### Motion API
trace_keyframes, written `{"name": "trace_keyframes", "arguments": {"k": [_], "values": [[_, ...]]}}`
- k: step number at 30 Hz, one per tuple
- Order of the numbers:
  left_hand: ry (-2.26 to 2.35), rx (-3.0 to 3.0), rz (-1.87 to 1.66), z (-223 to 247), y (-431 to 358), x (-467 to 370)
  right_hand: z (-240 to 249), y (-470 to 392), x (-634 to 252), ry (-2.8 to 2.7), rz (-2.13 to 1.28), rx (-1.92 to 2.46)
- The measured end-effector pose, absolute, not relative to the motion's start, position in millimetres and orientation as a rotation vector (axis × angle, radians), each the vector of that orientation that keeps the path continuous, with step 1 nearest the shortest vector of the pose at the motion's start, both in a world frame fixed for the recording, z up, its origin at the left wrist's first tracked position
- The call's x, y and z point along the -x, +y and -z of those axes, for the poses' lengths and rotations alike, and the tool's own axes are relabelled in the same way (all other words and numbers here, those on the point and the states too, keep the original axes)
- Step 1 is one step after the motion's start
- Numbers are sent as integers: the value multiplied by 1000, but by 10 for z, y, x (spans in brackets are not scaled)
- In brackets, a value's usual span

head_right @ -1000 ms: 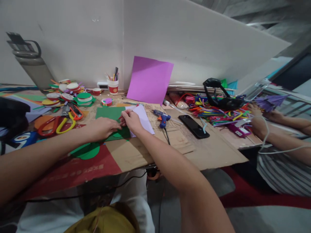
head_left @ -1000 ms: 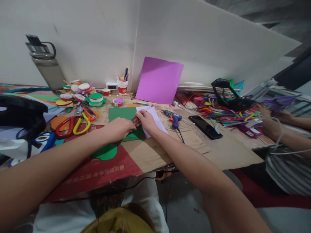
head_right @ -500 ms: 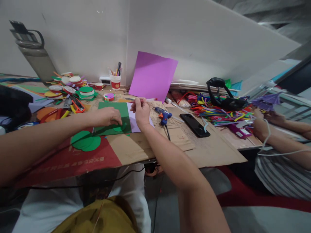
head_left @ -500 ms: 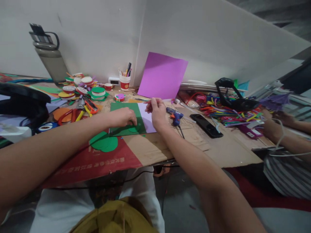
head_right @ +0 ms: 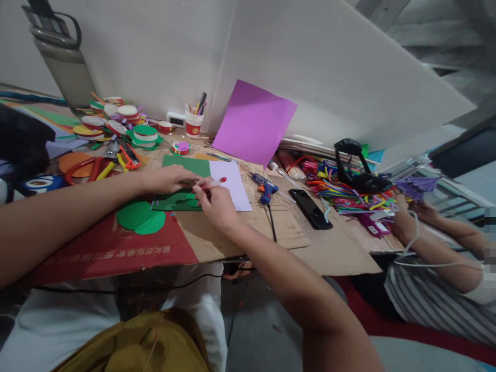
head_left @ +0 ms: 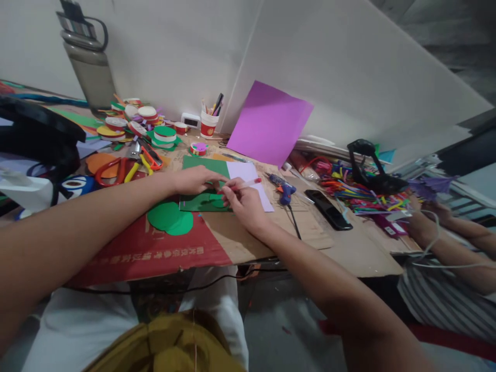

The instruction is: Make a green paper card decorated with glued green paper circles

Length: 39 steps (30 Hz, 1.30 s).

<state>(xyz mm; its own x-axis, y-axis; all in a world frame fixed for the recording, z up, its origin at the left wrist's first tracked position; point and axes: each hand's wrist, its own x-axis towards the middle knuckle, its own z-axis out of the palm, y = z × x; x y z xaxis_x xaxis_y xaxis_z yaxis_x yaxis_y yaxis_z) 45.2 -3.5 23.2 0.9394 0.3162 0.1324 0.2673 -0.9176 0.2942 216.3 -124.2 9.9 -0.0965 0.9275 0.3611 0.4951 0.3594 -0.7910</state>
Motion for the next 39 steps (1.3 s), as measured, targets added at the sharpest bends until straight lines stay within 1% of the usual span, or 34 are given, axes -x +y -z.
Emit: {"name": "trace_keyframes", "arguments": {"k": [6, 11, 16, 28, 39], "values": [[490, -2787, -225, -169, -49, -390, -29, -1152, -2102, -1788, -586, 1337], [551, -2766, -264, -132, -62, -376, 19, -1128, -2091, -1805, -562, 1363], [504, -2768, -336, -99, -54, -368, 16, -1126, -2064, -1808, -538, 1365], [461, -2722, -355, -74, -50, -365, -14, -1087, -2038, -1912, -386, 1425], [475, -2746, -367, -73, -52, -371, -30, -1099, -2024, -1928, -396, 1397]]}}
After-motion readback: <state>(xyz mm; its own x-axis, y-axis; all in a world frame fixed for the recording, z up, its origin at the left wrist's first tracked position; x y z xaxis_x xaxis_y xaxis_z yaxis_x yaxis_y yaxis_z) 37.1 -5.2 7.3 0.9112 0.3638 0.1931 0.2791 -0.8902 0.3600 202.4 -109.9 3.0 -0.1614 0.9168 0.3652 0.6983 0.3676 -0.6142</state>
